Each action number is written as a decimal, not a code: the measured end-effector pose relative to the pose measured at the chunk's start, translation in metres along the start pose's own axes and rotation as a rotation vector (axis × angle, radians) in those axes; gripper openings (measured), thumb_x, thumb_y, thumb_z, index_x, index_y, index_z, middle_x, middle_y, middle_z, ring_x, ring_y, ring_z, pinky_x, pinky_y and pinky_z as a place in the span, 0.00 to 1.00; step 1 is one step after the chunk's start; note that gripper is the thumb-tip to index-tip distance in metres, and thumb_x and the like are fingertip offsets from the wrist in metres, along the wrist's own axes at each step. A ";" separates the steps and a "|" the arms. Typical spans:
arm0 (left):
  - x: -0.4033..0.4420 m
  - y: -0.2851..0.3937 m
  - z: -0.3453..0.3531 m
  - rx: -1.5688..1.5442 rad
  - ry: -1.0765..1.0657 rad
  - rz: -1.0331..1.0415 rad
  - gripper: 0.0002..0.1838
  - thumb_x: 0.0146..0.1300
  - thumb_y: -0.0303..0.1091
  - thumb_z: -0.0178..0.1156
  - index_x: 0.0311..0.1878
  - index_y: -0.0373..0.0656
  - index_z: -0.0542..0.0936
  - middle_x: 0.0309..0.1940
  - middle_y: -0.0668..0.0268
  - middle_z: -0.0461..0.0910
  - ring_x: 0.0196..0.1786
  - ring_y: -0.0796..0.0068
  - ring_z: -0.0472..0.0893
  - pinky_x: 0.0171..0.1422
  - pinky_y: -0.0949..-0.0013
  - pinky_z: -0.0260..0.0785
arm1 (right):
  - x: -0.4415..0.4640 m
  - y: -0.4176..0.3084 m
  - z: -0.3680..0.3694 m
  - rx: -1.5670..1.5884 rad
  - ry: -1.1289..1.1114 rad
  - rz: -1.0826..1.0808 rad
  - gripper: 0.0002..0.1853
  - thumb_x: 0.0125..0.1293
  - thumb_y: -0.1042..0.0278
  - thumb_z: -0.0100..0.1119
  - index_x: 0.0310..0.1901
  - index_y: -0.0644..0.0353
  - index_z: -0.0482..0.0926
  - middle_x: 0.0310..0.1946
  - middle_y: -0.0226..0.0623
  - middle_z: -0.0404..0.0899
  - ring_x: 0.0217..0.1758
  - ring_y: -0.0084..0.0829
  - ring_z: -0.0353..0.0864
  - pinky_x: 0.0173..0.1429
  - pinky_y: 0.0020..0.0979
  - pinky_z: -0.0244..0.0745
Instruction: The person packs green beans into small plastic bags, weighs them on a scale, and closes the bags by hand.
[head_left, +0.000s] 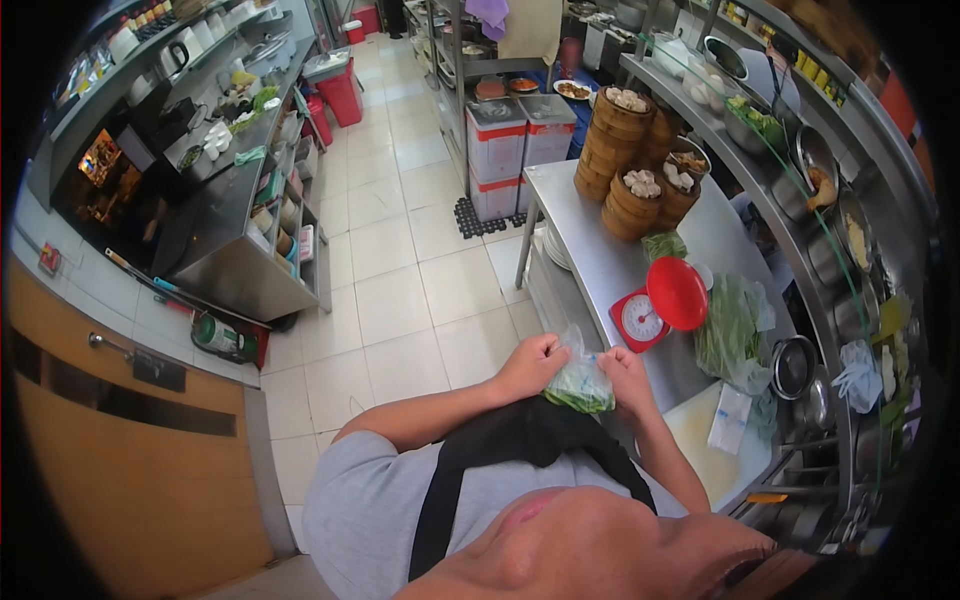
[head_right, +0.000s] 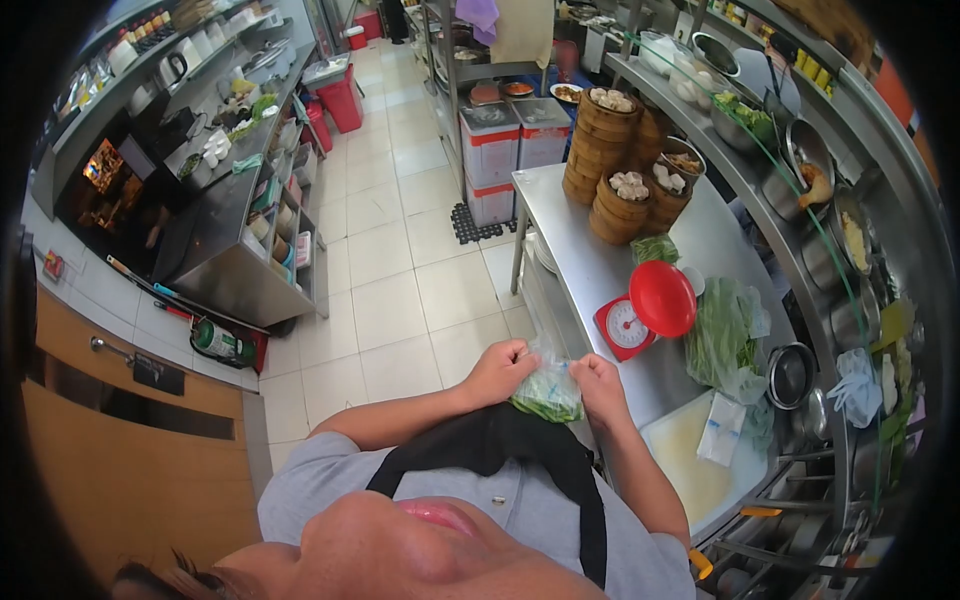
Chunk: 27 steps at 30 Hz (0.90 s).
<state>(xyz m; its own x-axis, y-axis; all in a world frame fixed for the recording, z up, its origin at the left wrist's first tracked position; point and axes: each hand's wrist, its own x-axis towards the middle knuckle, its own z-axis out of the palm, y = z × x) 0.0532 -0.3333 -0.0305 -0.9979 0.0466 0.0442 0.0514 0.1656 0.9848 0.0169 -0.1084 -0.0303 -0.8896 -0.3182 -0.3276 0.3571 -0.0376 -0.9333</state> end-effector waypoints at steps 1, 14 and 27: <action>0.000 0.001 0.001 -0.002 -0.006 -0.001 0.20 0.75 0.37 0.63 0.26 0.41 0.71 0.21 0.77 0.70 0.28 0.86 0.67 0.31 0.69 0.64 | 0.002 -0.001 0.000 0.001 0.006 0.001 0.10 0.74 0.69 0.61 0.32 0.57 0.76 0.28 0.22 0.77 0.30 0.14 0.72 0.35 0.22 0.68; 0.005 -0.042 0.008 -0.245 0.028 -0.214 0.14 0.73 0.33 0.60 0.30 0.42 0.71 0.24 0.72 0.68 0.31 0.83 0.67 0.34 0.67 0.64 | -0.001 -0.001 0.011 -0.376 0.068 -0.250 0.12 0.74 0.69 0.62 0.30 0.58 0.76 0.25 0.18 0.71 0.30 0.12 0.66 0.33 0.23 0.62; 0.026 -0.003 -0.020 0.061 0.065 0.032 0.15 0.72 0.30 0.60 0.27 0.36 0.76 0.22 0.65 0.74 0.29 0.80 0.71 0.33 0.66 0.68 | 0.014 -0.062 0.024 -0.801 -0.197 -0.266 0.29 0.77 0.44 0.58 0.61 0.67 0.79 0.54 0.43 0.83 0.57 0.28 0.79 0.62 0.34 0.76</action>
<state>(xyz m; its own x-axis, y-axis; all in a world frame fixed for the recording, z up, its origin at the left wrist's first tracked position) 0.0259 -0.3523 -0.0287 -0.9960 -0.0112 0.0882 0.0834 0.2246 0.9709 -0.0109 -0.1335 0.0266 -0.8230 -0.5550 -0.1211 -0.2301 0.5206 -0.8222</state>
